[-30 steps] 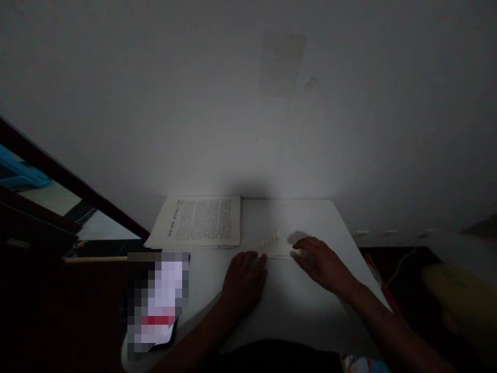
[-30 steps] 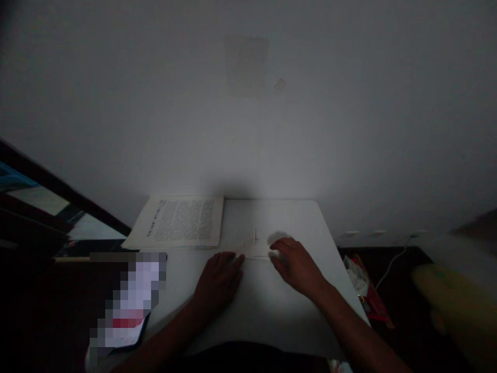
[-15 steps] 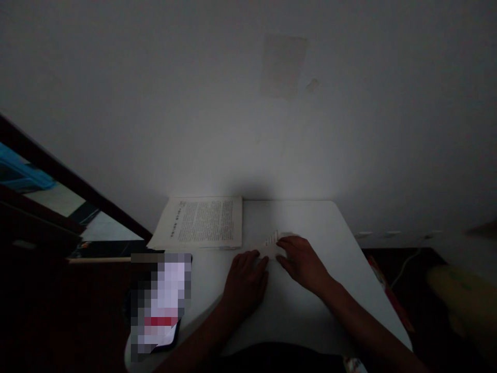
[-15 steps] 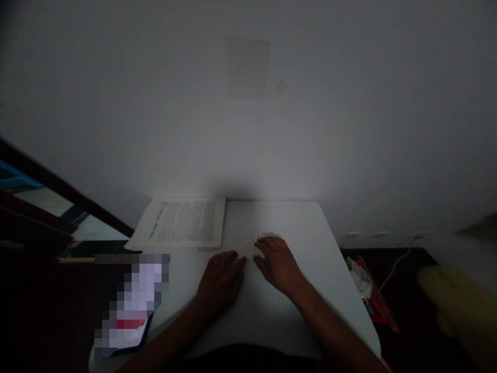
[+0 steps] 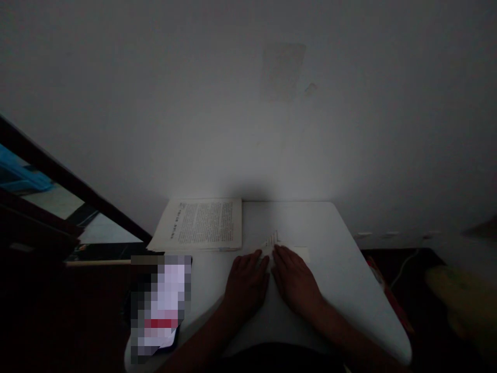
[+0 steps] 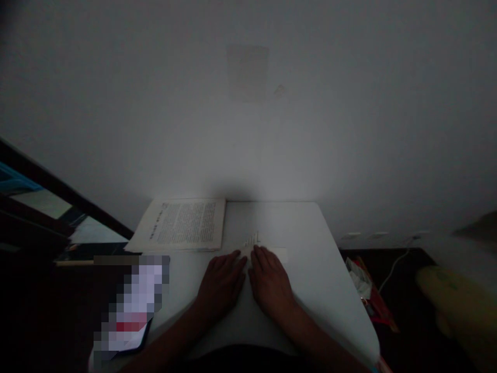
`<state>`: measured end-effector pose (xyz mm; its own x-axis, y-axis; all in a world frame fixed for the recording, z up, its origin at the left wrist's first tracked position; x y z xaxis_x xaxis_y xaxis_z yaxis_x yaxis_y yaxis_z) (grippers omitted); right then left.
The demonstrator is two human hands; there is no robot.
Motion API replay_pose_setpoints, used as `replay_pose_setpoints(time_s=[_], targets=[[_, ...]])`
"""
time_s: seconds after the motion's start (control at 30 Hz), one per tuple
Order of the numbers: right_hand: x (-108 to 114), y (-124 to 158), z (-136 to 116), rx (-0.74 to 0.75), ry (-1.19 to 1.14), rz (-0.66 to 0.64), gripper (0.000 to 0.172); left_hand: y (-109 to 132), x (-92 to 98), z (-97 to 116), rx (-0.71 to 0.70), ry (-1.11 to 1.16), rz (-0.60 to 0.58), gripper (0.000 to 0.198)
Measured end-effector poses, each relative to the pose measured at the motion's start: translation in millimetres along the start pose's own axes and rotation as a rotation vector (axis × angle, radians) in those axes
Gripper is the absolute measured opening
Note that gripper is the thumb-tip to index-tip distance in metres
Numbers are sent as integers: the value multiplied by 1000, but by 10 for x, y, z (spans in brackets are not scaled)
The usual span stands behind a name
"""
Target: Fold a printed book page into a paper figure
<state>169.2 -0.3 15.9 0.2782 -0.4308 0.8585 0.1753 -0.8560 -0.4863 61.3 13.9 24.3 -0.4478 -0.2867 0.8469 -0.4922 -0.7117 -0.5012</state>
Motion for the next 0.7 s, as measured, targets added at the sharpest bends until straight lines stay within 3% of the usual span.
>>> replay_pose_setpoints(time_s=[0.3, 0.7], targets=[[90, 78, 117, -99, 41, 39, 41, -58, -23, 63, -15, -52, -8, 46], [47, -1, 129, -91, 87, 14, 40, -265, -182, 188, -65, -160, 10, 44]])
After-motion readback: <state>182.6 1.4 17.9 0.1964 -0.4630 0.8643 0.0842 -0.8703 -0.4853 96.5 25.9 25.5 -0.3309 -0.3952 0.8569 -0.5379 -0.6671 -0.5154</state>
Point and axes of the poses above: each hand's wrist, its own y-axis away from the middle knuckle, its own x-axis out of the back of the hand, z = x × y, the point moved 7 cm from there along -y, towards the middle knuckle, and after that the axes turned 13 degrees about z, right-handed, at the moved point
